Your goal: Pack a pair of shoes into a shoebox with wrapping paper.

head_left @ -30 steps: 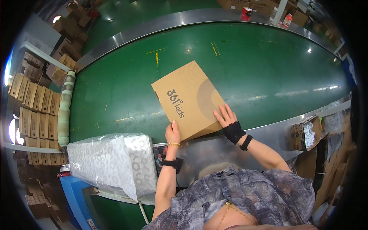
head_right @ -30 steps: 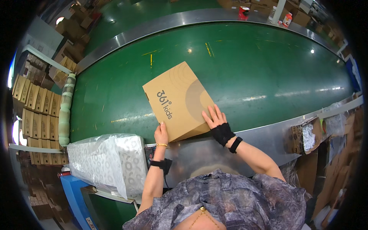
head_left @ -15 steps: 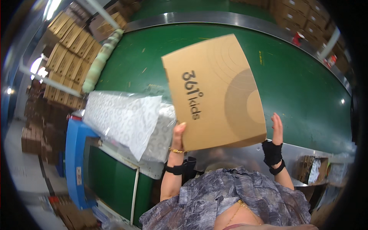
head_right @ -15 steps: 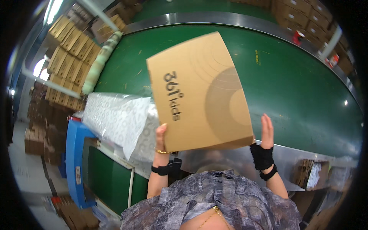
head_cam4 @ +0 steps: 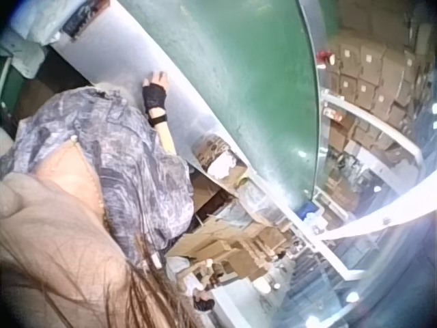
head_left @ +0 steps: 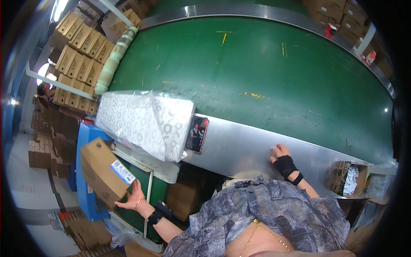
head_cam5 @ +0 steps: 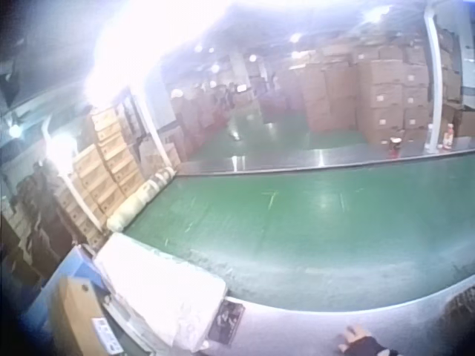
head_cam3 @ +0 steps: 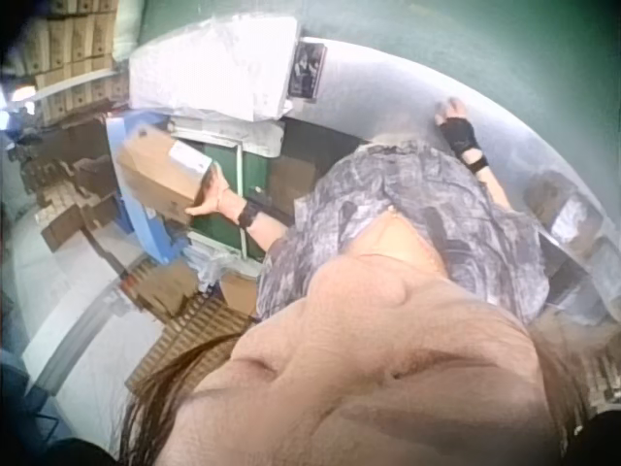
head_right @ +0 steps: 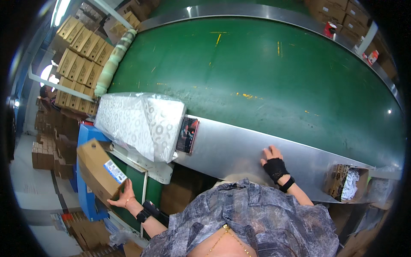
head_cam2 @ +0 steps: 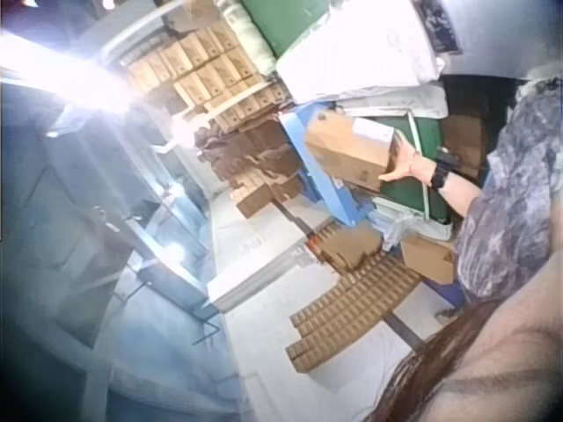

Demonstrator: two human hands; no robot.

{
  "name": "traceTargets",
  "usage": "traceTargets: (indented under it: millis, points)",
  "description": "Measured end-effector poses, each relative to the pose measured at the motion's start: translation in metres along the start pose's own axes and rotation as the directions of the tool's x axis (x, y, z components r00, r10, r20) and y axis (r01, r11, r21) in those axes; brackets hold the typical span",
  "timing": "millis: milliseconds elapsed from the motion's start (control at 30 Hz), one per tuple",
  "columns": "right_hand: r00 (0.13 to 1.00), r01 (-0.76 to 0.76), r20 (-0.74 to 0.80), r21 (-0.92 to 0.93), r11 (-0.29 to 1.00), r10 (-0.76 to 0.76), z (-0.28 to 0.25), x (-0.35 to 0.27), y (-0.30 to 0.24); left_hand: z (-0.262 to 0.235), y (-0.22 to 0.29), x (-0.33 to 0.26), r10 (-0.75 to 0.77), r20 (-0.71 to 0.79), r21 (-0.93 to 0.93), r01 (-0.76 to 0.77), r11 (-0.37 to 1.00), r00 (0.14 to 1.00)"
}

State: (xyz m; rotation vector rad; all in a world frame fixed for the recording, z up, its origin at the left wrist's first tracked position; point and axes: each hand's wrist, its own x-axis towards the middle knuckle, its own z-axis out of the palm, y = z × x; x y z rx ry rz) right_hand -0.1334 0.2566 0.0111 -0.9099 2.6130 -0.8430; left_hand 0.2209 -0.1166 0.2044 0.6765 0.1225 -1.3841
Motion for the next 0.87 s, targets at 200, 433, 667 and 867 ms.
traceTargets:
  millis: [200,433,667,867]
  points:
    - [0.998,0.035,0.052,-0.120,0.992,-0.029,0.009,-0.034,0.011,-0.049,-0.092,0.011,-0.415,0.297,0.776,0.035,0.629,0.860]
    - [0.992,0.016,-0.124,-0.081,0.997,-0.026,0.006,-0.075,0.006,-0.078,-0.287,-0.078,-0.969,0.214,0.404,-0.914,-0.031,0.127]
    - [0.759,-0.343,-0.589,0.000,0.939,0.277,0.022,-0.139,-0.010,-0.124,-0.401,-0.091,-0.947,0.240,-0.392,-0.914,0.109,-0.216]
    - [0.303,-0.859,-0.389,0.284,0.427,0.870,0.083,-0.258,-0.035,-0.149,-0.421,-0.094,-0.985,0.138,-0.233,-0.970,0.073,-0.108]
